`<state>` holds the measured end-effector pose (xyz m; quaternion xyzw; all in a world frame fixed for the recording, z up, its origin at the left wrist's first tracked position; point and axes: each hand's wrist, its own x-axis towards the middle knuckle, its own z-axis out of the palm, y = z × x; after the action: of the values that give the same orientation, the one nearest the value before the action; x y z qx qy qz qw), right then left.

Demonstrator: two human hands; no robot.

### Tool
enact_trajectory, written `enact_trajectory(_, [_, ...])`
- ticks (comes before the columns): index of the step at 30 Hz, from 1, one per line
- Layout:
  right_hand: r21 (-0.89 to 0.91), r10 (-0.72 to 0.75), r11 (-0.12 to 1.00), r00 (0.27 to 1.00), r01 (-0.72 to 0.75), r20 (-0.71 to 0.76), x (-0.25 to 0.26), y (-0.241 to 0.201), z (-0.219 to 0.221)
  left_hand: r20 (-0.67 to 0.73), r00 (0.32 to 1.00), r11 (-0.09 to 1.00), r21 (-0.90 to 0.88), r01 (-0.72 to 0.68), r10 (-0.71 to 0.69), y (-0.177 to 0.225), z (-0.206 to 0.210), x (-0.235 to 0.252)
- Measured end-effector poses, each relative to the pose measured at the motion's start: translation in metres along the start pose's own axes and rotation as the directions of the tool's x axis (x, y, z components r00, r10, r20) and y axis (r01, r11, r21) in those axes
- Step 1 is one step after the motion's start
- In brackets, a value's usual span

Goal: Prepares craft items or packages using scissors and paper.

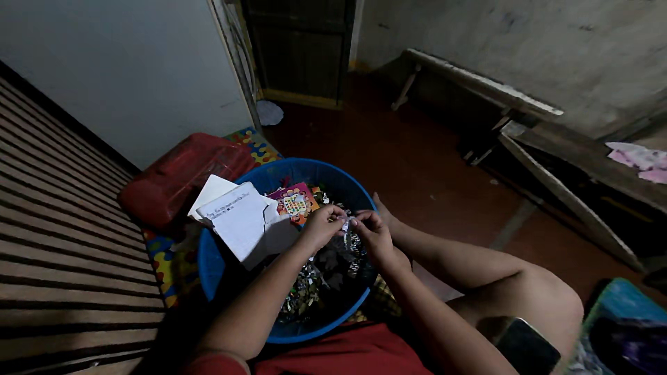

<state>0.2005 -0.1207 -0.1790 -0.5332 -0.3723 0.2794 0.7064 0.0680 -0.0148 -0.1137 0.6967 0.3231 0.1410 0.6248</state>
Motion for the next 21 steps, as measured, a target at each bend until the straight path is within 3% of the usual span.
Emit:
enact_trajectory(8, [0.134, 0.025, 0.991, 0.999, -0.02, -0.036, -0.0028, -0.0049, 0.0004, 0.064, 0.998, 0.999, -0.042, 0.009, -0.006, -0.0017, 0.0008, -0.0018])
enact_trajectory(14, [0.106, 0.005, 0.994, 1.0, -0.006, 0.004, -0.0021, -0.0066, 0.0017, -0.026, 0.997, 0.979, 0.194, -0.066, 0.072, 0.0004, 0.0006, -0.0005])
enact_trajectory(18, [-0.037, 0.044, 0.998, 0.995, -0.041, 0.086, -0.0028, -0.0079, 0.0003, 0.0, 0.996, 0.948, 0.306, -0.085, 0.089, 0.002, 0.0001, -0.0008])
enact_trajectory(21, [-0.015, -0.013, 1.0, 0.997, 0.014, 0.073, -0.0035, -0.0039, 0.0005, 0.03, 0.996, 0.932, 0.351, -0.091, 0.086, 0.0035, 0.0019, -0.0028])
